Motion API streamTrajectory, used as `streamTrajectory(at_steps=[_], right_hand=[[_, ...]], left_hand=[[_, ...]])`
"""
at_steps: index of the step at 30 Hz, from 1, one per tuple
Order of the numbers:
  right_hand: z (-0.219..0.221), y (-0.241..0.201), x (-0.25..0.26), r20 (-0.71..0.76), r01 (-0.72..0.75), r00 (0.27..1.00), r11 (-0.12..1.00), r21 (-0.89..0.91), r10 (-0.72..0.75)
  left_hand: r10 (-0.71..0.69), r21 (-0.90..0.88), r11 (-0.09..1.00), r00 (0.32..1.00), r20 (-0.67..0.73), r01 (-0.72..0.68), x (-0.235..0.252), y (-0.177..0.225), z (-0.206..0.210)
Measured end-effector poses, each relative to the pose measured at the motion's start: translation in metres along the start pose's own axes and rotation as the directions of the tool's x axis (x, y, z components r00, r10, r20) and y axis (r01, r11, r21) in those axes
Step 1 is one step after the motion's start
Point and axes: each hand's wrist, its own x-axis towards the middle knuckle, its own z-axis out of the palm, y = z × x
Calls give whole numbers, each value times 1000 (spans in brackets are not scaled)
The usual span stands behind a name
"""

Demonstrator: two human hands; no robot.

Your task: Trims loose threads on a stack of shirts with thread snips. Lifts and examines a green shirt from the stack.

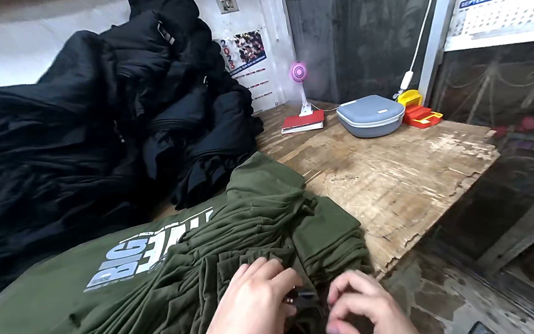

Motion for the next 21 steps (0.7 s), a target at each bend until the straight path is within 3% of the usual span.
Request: streamTrajectory(at_steps=[2,6,10,13,16,19,21], right_hand=[[-5,-1,-3,46,-20,999,999,-37,22],[30,-20,9,-230,-15,973,1000,21,19],[67,-19,38,-393,121,919,924,361,33],[70,-9,54,-353,102,930,851,515,102],[62,-9,49,-249,97,968,943,318,-16],[51,-17,30,-362,92,923,989,-119,-129],[36,-24,19,-420,45,900,985,-168,-113]], left_hand=[[-33,-95,995,997,66,39,-6,-7,-1],[-54,-278,959,998,-20,46,-7,-23,-1],[-156,-389,912,987,-43,127,-2,-39,2],[-233,-437,879,971,-42,192,5,-48,10],[-290,-492,833,957,4,255,9,-49,11],[-274,-510,828,962,0,235,5,-46,12],[-217,-463,869,975,-45,172,-2,-43,10]])
